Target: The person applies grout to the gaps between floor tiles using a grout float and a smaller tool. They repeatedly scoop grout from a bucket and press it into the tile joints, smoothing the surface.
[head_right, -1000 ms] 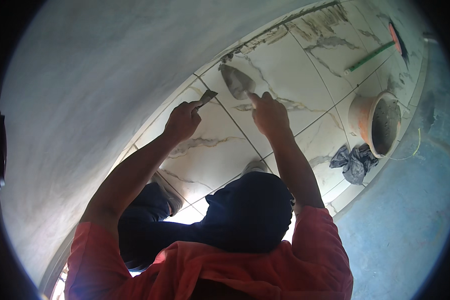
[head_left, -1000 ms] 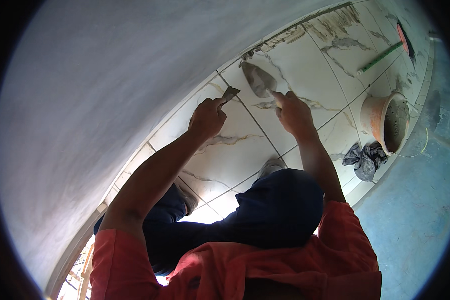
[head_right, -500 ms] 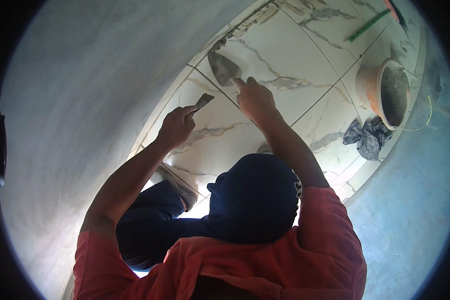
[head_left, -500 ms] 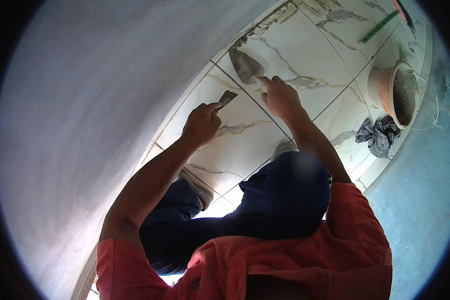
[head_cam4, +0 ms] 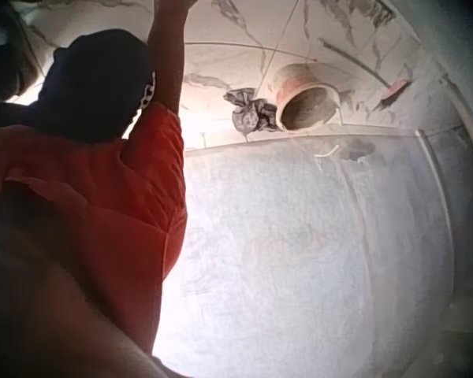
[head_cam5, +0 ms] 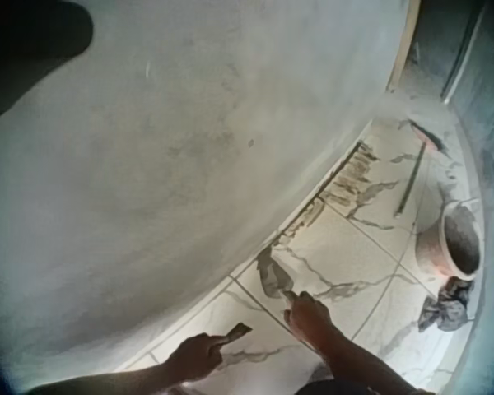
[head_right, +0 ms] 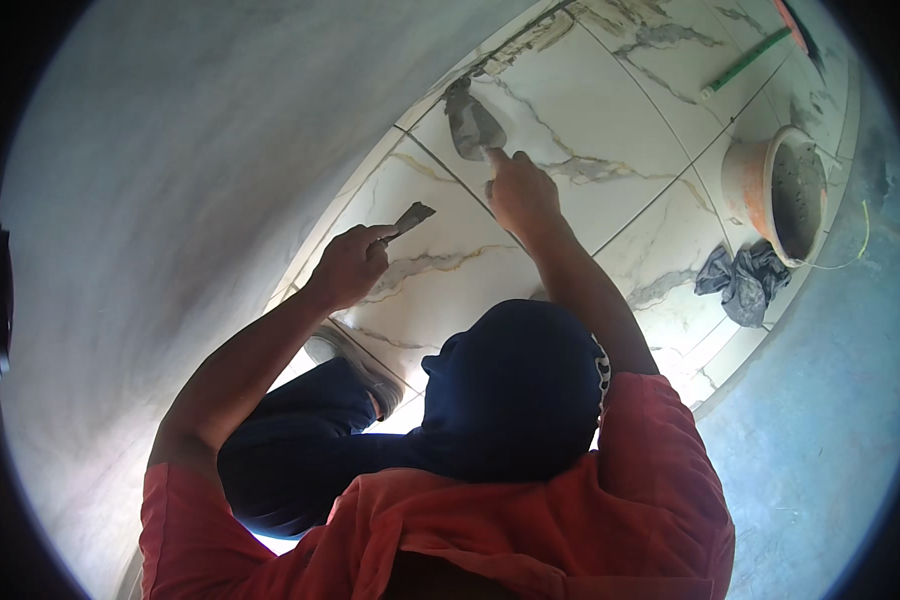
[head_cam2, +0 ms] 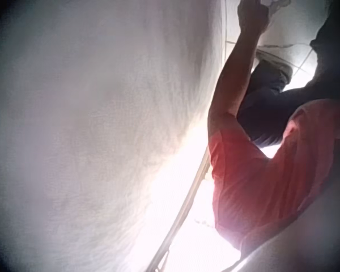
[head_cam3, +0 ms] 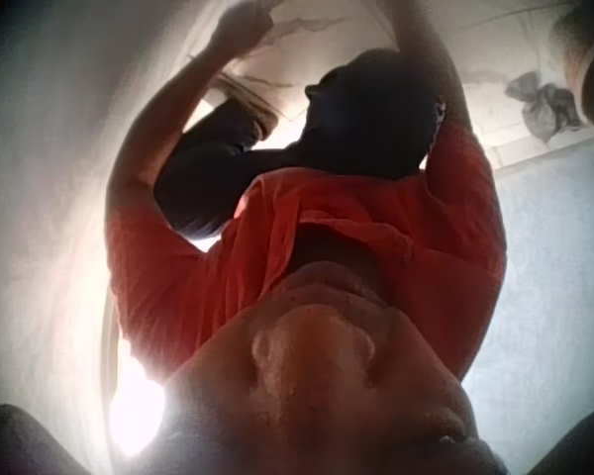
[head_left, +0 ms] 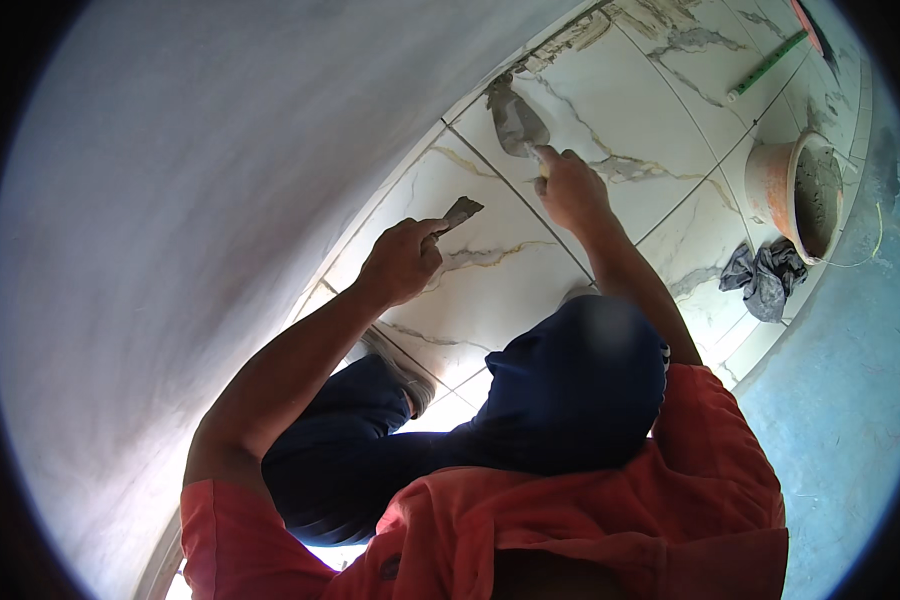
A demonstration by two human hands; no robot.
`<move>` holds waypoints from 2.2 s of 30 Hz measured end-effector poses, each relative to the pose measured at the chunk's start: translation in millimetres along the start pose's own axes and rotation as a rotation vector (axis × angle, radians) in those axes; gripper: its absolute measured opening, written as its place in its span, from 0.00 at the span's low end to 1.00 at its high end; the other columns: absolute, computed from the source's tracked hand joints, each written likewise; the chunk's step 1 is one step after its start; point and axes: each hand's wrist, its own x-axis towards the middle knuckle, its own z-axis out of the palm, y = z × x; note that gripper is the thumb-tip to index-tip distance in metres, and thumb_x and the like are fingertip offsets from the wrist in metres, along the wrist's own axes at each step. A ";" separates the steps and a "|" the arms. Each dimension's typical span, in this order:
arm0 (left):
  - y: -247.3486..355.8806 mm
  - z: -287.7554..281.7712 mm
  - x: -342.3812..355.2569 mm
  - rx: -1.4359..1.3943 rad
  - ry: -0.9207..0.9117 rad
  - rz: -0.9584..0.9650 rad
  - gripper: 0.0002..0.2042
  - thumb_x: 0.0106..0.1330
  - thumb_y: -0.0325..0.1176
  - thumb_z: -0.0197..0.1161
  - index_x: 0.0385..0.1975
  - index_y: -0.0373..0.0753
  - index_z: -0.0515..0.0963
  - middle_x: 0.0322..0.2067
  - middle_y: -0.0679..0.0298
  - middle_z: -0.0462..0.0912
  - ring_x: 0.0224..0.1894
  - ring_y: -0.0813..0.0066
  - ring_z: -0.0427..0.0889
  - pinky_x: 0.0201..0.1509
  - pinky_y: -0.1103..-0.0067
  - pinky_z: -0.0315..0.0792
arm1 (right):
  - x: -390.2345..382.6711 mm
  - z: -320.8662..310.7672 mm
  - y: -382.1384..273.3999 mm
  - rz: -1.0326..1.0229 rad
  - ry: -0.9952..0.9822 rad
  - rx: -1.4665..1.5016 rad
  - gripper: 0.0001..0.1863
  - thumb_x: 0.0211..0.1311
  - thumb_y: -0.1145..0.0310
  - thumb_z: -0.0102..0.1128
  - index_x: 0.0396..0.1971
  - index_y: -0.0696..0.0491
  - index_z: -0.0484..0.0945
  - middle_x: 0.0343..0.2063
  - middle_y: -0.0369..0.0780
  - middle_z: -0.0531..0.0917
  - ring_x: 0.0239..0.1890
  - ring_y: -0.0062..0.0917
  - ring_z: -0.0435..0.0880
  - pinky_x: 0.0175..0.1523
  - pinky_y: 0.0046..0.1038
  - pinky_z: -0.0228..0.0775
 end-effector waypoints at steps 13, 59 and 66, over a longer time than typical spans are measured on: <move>-11.8 -31.9 -34.9 -0.058 -0.070 -0.058 0.20 0.73 0.34 0.53 0.61 0.37 0.78 0.40 0.51 0.83 0.35 0.65 0.82 0.45 0.70 0.75 | 1.1 -12.8 6.6 0.020 0.058 -0.017 0.27 0.66 0.64 0.60 0.66 0.44 0.72 0.46 0.51 0.81 0.50 0.47 0.84 0.55 0.46 0.78; -26.0 -68.7 -58.6 -0.171 -0.189 -0.193 0.19 0.72 0.31 0.54 0.60 0.36 0.79 0.25 0.68 0.75 0.26 0.82 0.70 0.33 0.77 0.68 | -5.0 -20.8 -4.5 -0.047 -0.022 -0.201 0.27 0.67 0.66 0.57 0.66 0.51 0.70 0.45 0.53 0.81 0.45 0.47 0.87 0.50 0.45 0.81; -22.3 -67.9 -55.2 -0.168 -0.181 -0.195 0.19 0.72 0.31 0.55 0.61 0.36 0.79 0.25 0.68 0.74 0.27 0.82 0.70 0.34 0.77 0.68 | 0.8 -6.8 -9.3 -0.015 -0.039 -0.253 0.27 0.66 0.68 0.56 0.66 0.52 0.71 0.46 0.53 0.81 0.45 0.46 0.88 0.49 0.44 0.82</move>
